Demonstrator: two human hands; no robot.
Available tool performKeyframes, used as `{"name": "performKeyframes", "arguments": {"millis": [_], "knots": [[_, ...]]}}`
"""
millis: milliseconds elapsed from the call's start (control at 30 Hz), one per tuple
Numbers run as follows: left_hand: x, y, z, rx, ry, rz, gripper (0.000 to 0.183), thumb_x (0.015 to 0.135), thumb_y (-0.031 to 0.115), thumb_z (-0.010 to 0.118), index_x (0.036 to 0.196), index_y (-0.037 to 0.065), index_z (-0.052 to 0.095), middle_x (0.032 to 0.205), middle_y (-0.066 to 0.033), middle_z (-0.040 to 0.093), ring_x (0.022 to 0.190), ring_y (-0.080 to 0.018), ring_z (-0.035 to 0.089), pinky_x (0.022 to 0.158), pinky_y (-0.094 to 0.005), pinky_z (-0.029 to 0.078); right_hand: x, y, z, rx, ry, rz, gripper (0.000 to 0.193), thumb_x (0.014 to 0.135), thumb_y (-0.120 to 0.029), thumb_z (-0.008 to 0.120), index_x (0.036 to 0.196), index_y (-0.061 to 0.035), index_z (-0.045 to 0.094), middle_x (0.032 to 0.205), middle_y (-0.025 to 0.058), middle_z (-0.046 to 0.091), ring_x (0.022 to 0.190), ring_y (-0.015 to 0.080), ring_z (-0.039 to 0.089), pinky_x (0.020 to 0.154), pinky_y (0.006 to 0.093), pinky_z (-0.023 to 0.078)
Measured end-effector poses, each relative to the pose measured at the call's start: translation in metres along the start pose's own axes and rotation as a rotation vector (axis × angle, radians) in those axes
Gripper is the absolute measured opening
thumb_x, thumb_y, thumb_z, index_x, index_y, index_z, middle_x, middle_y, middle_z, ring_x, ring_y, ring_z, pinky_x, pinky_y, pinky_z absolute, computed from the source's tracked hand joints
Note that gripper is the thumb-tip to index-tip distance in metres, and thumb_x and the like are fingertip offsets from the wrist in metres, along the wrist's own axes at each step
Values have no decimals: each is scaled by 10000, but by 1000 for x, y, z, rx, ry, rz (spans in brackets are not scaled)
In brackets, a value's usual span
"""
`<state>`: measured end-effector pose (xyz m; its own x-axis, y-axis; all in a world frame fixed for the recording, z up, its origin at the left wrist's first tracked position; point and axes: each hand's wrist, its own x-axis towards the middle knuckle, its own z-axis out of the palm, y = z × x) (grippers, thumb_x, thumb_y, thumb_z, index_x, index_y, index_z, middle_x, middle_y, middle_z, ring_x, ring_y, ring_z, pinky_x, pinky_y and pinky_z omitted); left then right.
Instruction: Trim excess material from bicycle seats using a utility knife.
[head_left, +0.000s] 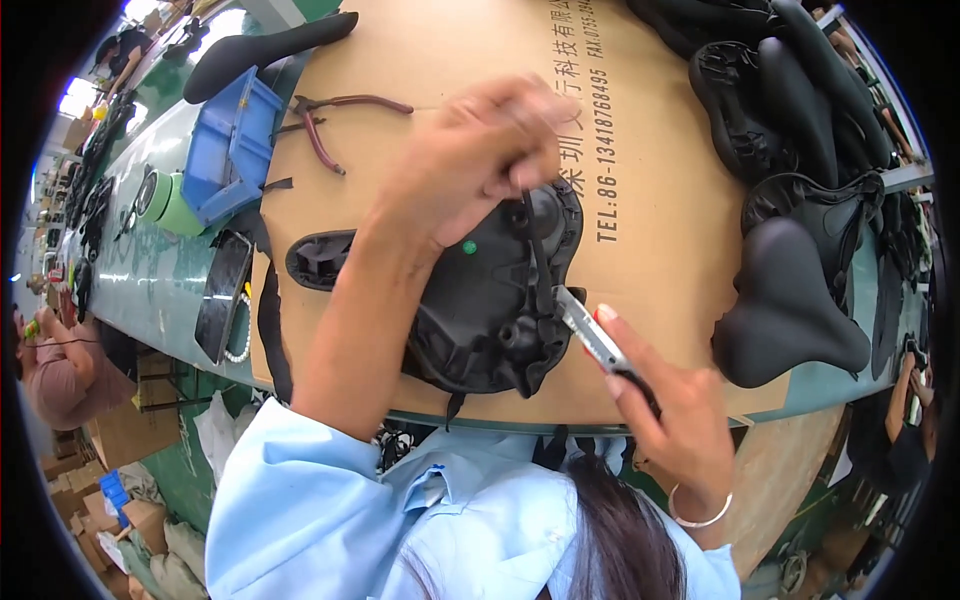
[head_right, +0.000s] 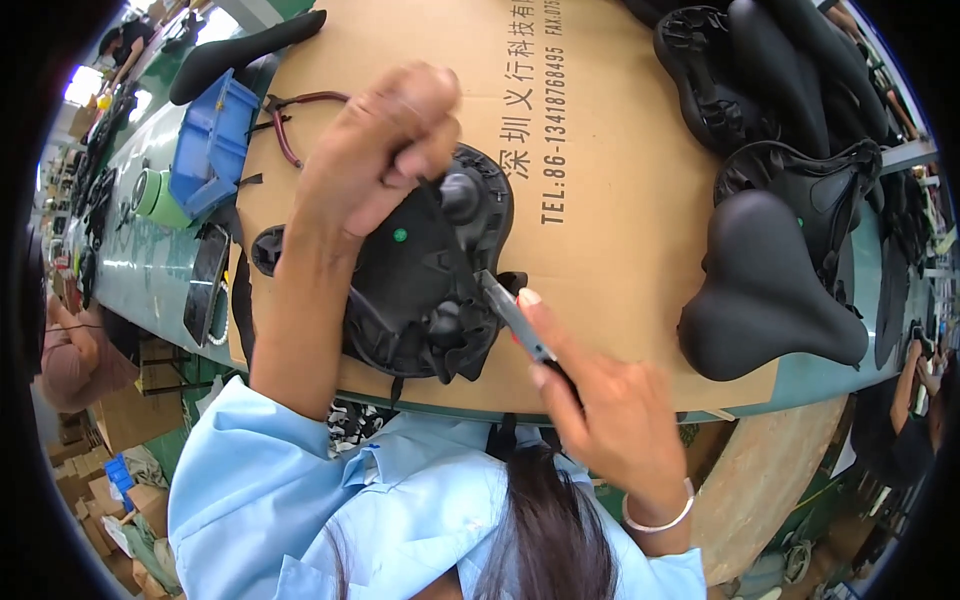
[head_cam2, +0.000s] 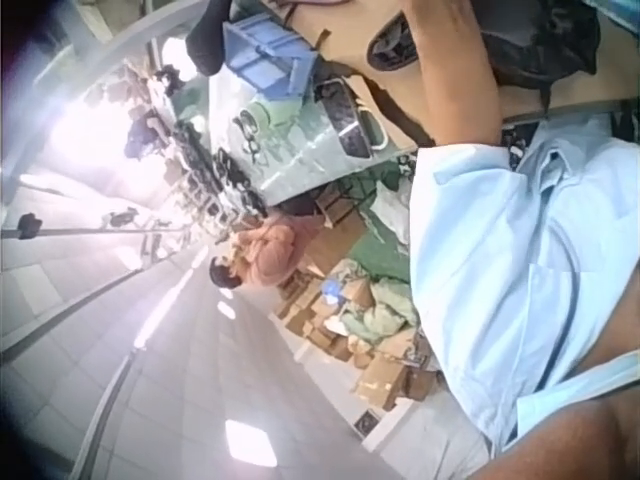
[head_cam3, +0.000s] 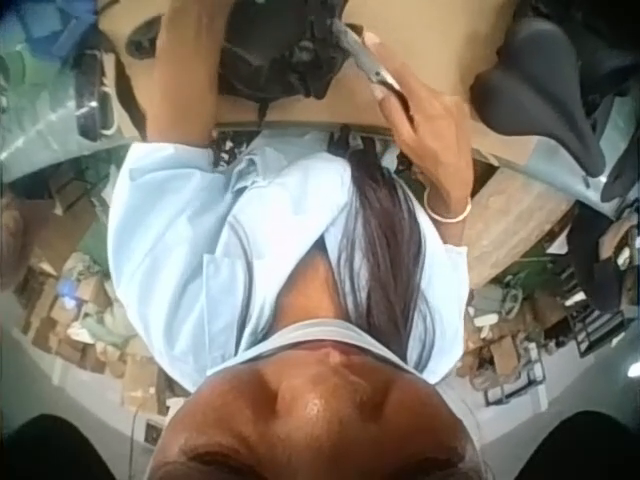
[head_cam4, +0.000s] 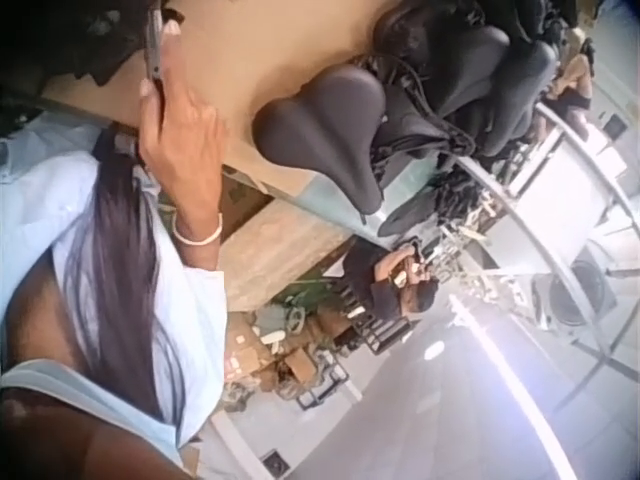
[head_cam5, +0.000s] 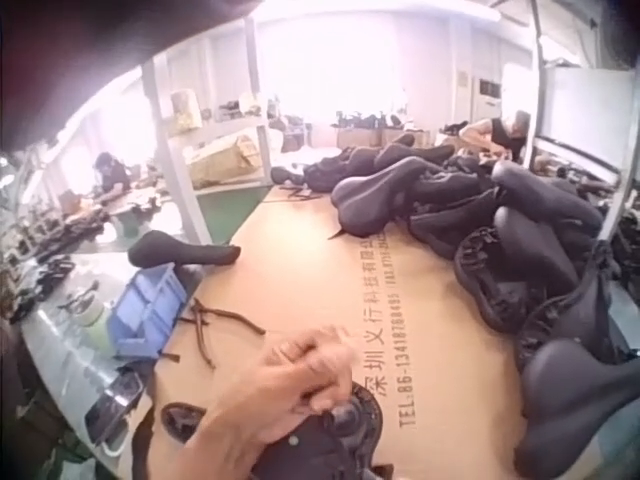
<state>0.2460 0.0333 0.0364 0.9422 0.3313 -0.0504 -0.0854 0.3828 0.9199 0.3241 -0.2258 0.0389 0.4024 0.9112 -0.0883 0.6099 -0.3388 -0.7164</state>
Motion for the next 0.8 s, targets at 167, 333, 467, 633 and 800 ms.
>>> {"name": "performKeyframes", "arguments": {"millis": [167, 333, 467, 633, 800], "knots": [[-30, 3, 15, 1426, -184, 341, 171, 701, 147, 708, 763, 57, 577, 697, -97, 536, 718, -254, 512, 705, -398, 420, 26, -14, -31, -449, -114, -110, 537, 798, -50, 624, 1320, -162, 573, 789, 75, 690, 530, 272, 585, 502, 323, 441], [-12, -38, -7, 1449, 0, 862, 164, 642, 125, 730, 615, 78, 575, 676, -14, 499, 725, -221, 481, 750, -354, 338, 18, 17, 7, 326, -94, 31, 498, 906, -111, 549, 1398, -102, 470, 819, 139, 670, 473, 171, 511, 521, 294, 440], [-1, -38, -12, 1276, 325, 1017, 151, 620, 117, 668, 540, 82, 544, 670, -17, 496, 719, -214, 490, 709, -374, 328, -22, -8, 33, 346, 40, 248, 527, 908, -74, 554, 1421, -79, 431, 1182, 196, 635, 745, 268, 685, 643, 329, 507], [2, -36, -21, 1049, 619, 688, 171, 712, 133, 627, 628, -15, 610, 1008, -122, 657, 970, -278, 551, 825, -379, 416, -34, -11, 48, 175, 180, 100, 544, 883, -55, 589, 1409, -88, 454, 1137, 187, 655, 778, 333, 677, 676, 366, 520], [-44, -19, -25, 875, 564, 151, 281, 884, 201, 624, 748, -40, 575, 1100, -81, 630, 835, -137, 519, 698, -272, 384, 22, 9, -18, -244, 90, -53, 515, 854, -125, 633, 1357, -177, 536, 951, 105, 704, 641, 286, 638, 585, 340, 481]]}}
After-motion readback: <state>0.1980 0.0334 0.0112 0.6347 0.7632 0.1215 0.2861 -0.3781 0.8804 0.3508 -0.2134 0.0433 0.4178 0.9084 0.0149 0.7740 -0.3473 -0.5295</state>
